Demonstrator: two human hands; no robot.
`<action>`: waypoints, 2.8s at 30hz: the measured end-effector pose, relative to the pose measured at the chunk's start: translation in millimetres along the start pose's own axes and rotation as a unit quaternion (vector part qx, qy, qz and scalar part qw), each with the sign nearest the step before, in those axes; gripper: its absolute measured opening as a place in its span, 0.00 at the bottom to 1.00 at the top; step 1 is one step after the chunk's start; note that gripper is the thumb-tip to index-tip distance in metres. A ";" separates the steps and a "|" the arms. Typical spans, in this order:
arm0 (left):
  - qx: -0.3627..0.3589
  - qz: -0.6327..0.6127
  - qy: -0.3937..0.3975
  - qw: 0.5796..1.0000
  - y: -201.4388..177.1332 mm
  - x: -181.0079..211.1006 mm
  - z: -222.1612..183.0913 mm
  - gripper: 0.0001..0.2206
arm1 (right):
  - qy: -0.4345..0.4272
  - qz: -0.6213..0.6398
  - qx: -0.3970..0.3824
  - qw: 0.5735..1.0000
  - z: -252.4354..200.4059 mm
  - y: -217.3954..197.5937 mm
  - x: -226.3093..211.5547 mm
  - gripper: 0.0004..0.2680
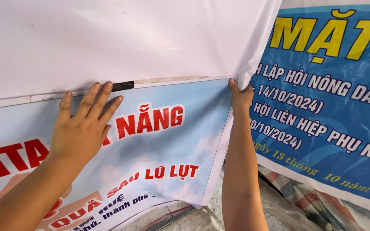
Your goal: Connecting electrical wires to a light socket component using a screwdriver and then smoothing and positioning a large banner.
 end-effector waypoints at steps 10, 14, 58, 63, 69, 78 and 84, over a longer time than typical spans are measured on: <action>-0.017 0.007 -0.004 1.000 9.2 -5.1 0.9 0.34 | -0.061 -0.011 -0.016 0.998 12.8 7.0 18.7 0.29; -0.015 0.023 -0.001 1.000 9.7 -5.7 1.2 0.35 | -0.028 0.035 -0.019 0.999 1.3 0.3 15.8 0.29; -0.653 -0.316 -0.011 0.688 153.8 62.9 -730.9 0.13 | 0.152 -0.508 -0.581 0.618 -513.4 -1.8 403.5 0.24; -0.581 -0.312 -0.111 0.744 168.6 43.7 -767.2 0.14 | 0.089 -0.510 -0.589 0.620 -589.9 61.7 366.3 0.23; -0.584 -0.311 -0.091 0.744 207.7 25.1 -814.4 0.19 | -0.060 -0.431 -0.572 0.695 -700.6 150.9 393.3 0.20; -0.600 -0.237 -0.122 0.754 183.2 -32.2 -865.6 0.23 | -0.367 -0.427 -0.574 0.595 -858.3 261.3 358.3 0.20; -0.552 -0.188 -0.132 0.802 197.4 -45.9 -909.2 0.26 | -0.382 -0.444 -0.564 0.582 -877.4 318.5 370.2 0.20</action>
Point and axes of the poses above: each hand's wrist, its own z-axis towards the middle knuckle, its own y-axis out of the palm, x = y × z, the point moved 5 cm from there along z, towards the middle knuckle, and after that the axes turned 1 degree about y, right-handed, at the moved point
